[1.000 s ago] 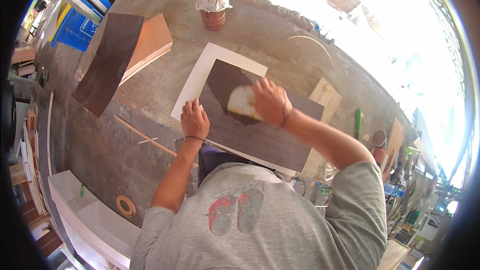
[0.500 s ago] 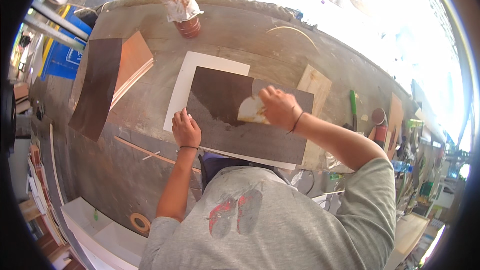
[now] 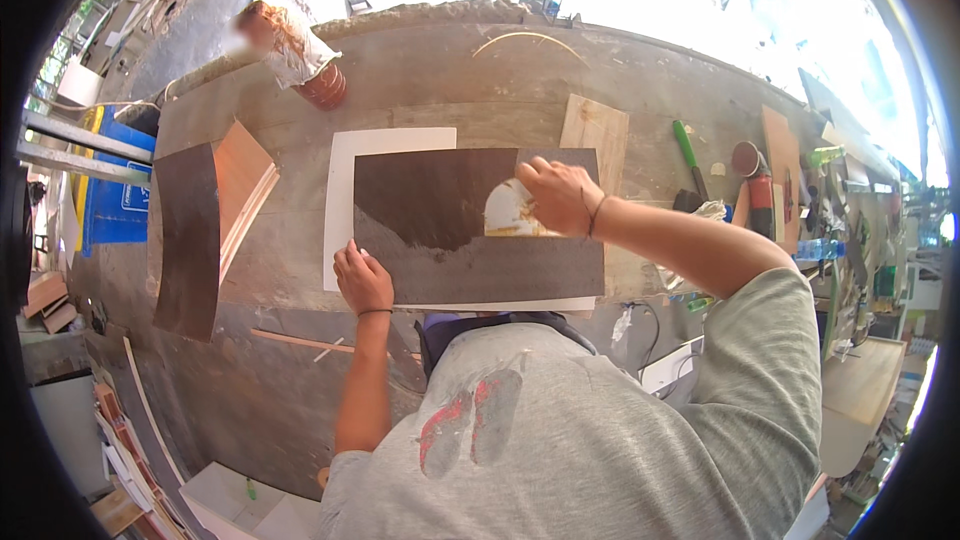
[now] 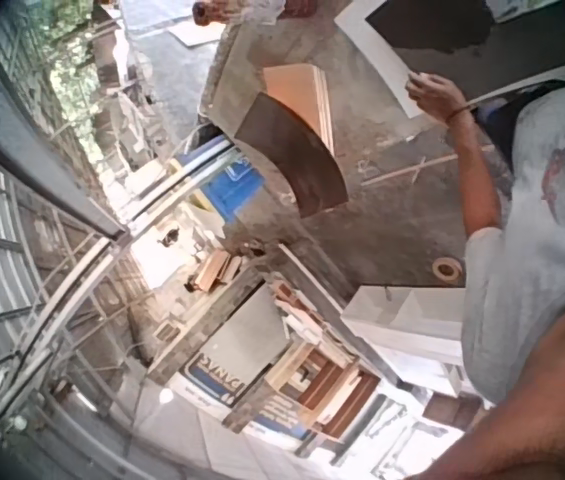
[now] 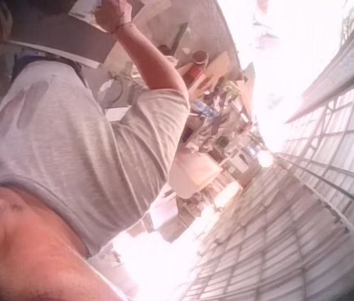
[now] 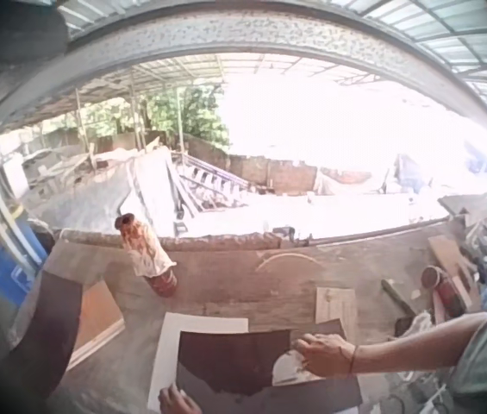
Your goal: The person picks up a stack of boards, places them on a workbench, and applies glue to the surface of two boards using a putty knife. The person then sets the boards aside and applies glue to a white board.
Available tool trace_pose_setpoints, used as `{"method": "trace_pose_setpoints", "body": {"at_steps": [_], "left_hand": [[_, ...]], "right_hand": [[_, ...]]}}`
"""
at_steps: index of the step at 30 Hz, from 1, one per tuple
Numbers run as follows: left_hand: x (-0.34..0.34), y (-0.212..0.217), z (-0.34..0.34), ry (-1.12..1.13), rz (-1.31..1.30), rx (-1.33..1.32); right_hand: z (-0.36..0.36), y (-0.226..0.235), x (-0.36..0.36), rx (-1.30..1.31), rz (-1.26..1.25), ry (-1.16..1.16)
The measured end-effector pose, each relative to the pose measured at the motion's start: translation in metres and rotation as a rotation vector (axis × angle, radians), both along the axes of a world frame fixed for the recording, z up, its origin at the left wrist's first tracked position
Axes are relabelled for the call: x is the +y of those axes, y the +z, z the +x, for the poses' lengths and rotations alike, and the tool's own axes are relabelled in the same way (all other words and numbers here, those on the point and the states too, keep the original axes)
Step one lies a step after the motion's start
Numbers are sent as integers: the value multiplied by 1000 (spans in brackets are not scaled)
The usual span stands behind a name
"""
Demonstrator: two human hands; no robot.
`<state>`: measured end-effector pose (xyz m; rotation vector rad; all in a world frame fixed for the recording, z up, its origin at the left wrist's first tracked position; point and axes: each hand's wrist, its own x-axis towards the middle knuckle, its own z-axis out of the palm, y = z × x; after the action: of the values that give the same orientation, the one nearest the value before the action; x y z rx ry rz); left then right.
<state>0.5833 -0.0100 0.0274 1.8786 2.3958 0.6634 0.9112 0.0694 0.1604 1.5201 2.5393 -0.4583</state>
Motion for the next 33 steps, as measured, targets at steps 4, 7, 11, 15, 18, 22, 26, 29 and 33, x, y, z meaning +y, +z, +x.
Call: {"method": "trace_pose_setpoints", "body": {"at_steps": [4,7,11,15,18,22,26,29,33], "left_hand": [[1,1,1,-31,12,18],[2,-3,0,-36,34,28],[-1,-6,-3,-20,39,27],[-2,-6,-2,-17,34,10],[-2,-3,-1,-35,21,-6],[-3,-7,-4,-53,34,5],[-1,-7,-4,-69,41,-22],[1,-7,-4,-40,24,-59],[-2,-14,-12,-45,37,-92]], "right_hand": [[13,-32,56,44,315,-208],[29,-16,107,122,356,-298],[25,0,69,211,336,-248],[22,2,-9,28,10,-238],[43,-16,4,57,79,-408],[79,-21,46,62,313,-483],[123,1,64,-87,376,-709],[125,46,42,185,433,-781],[79,40,-21,740,43,-957]]}}
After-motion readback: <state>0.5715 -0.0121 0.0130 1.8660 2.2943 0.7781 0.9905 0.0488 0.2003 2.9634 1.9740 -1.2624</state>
